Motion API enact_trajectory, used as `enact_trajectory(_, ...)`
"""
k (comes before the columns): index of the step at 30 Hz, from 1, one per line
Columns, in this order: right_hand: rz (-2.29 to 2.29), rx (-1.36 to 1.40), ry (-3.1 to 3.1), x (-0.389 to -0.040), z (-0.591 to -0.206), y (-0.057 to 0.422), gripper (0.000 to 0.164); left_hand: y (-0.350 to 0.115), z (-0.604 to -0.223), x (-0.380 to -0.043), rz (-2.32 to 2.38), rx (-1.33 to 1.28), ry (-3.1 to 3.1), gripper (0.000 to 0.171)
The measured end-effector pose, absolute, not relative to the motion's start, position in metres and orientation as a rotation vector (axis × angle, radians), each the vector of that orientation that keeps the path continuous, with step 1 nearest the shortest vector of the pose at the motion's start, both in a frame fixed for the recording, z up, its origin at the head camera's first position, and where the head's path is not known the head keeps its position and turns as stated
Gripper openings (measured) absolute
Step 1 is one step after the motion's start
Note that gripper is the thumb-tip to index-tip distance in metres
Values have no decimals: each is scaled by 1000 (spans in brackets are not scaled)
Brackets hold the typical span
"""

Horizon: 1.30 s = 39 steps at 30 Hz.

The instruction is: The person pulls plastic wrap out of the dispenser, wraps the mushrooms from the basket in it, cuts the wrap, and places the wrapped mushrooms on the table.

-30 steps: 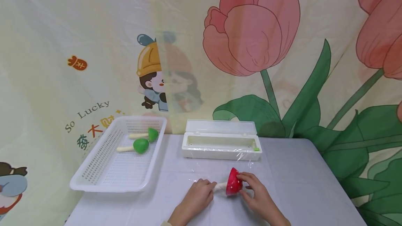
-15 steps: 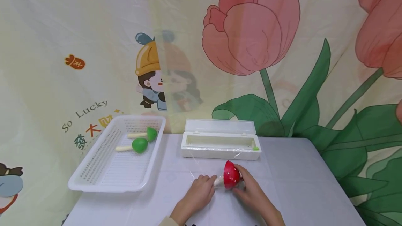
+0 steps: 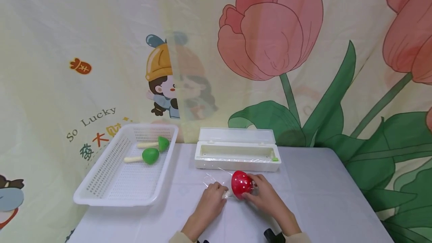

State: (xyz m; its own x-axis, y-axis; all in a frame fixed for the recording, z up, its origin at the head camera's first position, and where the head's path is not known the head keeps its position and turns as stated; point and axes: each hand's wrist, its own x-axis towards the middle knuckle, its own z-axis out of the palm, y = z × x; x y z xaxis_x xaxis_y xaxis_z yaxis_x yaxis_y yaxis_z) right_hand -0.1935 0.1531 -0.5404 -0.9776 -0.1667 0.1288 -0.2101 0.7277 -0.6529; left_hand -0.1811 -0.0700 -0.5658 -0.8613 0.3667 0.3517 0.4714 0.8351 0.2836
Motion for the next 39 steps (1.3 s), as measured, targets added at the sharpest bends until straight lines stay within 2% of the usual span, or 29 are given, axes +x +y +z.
enact_trajectory(5, 1061, 241, -2902, -203, -540, 148, 71, -71, -562, -185, -508, -639, -2761, 33)
enact_trajectory(11, 1062, 170, -2917, -211, -535, 147, 71, -73, -563, -187, -627, -645, -2791, 43)
enact_trajectory(16, 1152, 149, -2915, -208, -530, 156, 64, -78, -565, -191, -662, -709, -2741, 39)
enact_trajectory(19, 1143, 156, -2935, -206, -528, 162, 50, -82, -560, -194, -637, -744, -2790, 35)
enact_trajectory(23, 1096, 200, -2943, -206, -522, 170, 18, -85, -553, -197, -582, -801, -2857, 32)
enact_trajectory(25, 1096, 208, -2931, -206, -519, 174, 6, -87, -553, -197, -559, -835, -2850, 32)
enact_trajectory(31, 1107, 217, -2847, -205, -511, 180, 8, -92, -551, -195, -583, -913, -2863, 33)
enact_trajectory(34, 1113, 247, -2826, -208, -512, 178, 4, -93, -548, -195, -590, -914, -2907, 32)
enact_trajectory(39, 1175, 288, -2862, -215, -516, 169, 17, -92, -548, -196, -580, -937, -2882, 30)
